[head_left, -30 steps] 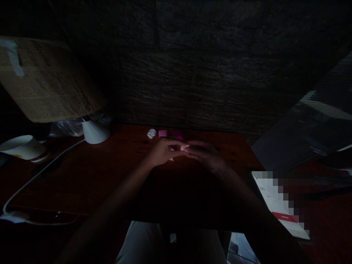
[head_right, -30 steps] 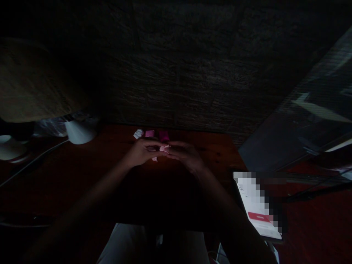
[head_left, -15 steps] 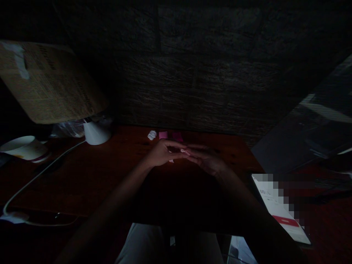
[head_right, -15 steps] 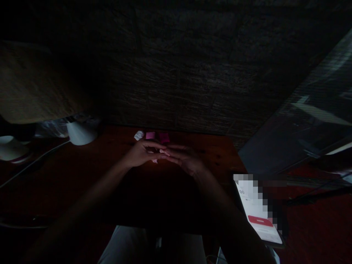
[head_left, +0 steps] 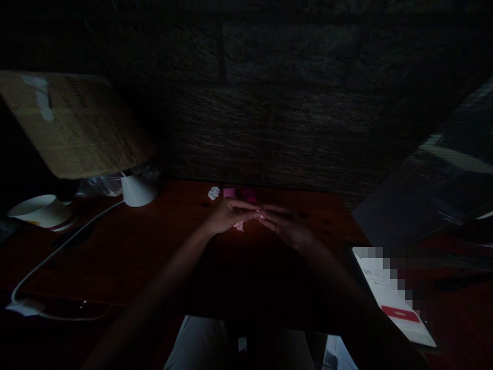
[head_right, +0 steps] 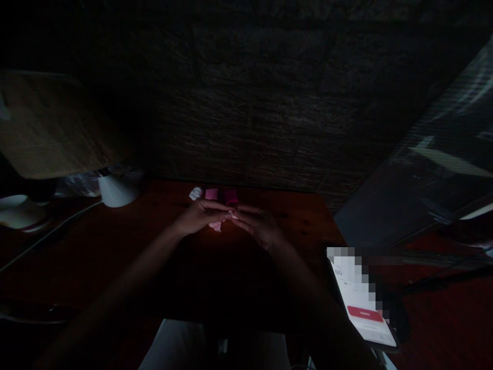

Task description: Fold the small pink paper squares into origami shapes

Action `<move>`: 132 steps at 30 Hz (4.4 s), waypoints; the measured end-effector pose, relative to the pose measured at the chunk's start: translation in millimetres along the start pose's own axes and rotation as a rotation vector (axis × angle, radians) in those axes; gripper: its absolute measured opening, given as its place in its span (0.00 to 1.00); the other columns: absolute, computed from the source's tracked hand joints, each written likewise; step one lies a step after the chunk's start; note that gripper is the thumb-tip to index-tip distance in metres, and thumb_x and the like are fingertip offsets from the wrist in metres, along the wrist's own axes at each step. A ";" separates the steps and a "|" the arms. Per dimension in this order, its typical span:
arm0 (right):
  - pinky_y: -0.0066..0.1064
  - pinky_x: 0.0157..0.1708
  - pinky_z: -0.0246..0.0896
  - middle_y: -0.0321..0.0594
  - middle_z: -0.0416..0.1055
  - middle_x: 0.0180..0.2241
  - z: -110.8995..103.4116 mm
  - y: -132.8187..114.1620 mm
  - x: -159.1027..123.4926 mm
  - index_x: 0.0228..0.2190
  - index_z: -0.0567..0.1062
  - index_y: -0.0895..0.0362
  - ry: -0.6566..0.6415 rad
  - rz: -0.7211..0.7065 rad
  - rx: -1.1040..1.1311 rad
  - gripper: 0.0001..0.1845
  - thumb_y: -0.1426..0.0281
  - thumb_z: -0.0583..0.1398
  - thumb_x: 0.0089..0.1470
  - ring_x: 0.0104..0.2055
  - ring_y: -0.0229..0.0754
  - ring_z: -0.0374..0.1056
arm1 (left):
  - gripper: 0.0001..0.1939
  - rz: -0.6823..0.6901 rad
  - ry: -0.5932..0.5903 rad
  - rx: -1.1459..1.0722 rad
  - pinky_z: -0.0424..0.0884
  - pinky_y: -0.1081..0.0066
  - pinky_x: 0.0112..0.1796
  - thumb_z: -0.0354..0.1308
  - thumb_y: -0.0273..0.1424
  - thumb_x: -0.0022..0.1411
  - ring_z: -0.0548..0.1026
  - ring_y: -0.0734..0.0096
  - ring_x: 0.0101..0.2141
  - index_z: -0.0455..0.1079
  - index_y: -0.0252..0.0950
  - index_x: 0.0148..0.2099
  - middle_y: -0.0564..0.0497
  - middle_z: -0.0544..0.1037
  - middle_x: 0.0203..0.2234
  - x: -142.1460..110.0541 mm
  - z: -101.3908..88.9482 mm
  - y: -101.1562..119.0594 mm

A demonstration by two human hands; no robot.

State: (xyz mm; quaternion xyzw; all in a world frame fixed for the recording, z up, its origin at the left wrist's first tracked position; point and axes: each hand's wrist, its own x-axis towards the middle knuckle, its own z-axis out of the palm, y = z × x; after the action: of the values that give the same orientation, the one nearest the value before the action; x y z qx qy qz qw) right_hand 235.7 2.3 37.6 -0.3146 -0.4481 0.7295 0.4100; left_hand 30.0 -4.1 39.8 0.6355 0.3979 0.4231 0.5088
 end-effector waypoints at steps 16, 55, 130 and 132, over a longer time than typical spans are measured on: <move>0.39 0.51 0.70 0.42 0.84 0.41 3.6 5.1 -0.4 0.35 0.87 0.52 0.034 0.013 -0.115 0.20 0.57 0.76 0.39 0.44 0.45 0.78 | 0.26 0.324 0.043 0.347 0.68 0.76 0.29 0.70 0.34 0.59 0.71 0.76 0.27 0.75 0.33 0.58 0.55 0.75 0.27 2.8 13.4 -16.0; 0.38 0.49 0.68 0.41 0.84 0.39 -0.9 4.8 4.4 0.33 0.86 0.51 0.143 -0.064 -0.051 0.18 0.59 0.77 0.37 0.44 0.45 0.77 | 0.14 0.368 0.168 0.324 0.77 0.74 0.30 0.67 0.34 0.63 0.81 0.69 0.32 0.81 0.35 0.50 0.47 0.85 0.36 -2.1 20.4 -5.1; 0.41 0.49 0.72 0.37 0.84 0.39 5.2 -7.3 -5.5 0.39 0.85 0.48 0.054 -0.474 -0.428 0.14 0.60 0.72 0.50 0.43 0.46 0.79 | 0.26 0.174 0.110 -0.024 0.80 0.69 0.32 0.73 0.41 0.54 0.85 0.62 0.34 0.79 0.33 0.52 0.42 0.86 0.40 -0.1 9.9 8.6; 0.41 0.49 0.72 0.37 0.84 0.40 4.7 -6.5 -5.5 0.39 0.85 0.48 0.056 -0.481 -0.447 0.14 0.58 0.71 0.51 0.43 0.46 0.79 | 0.24 0.193 0.137 -0.022 0.82 0.68 0.35 0.74 0.41 0.53 0.85 0.62 0.36 0.80 0.35 0.49 0.43 0.86 0.40 0.1 10.8 9.2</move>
State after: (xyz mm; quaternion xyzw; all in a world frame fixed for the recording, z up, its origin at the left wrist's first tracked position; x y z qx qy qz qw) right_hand 236.4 -2.7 46.0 -0.3017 -0.6471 0.4866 0.5034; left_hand 40.9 -8.9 47.5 0.6348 0.3640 0.5170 0.4441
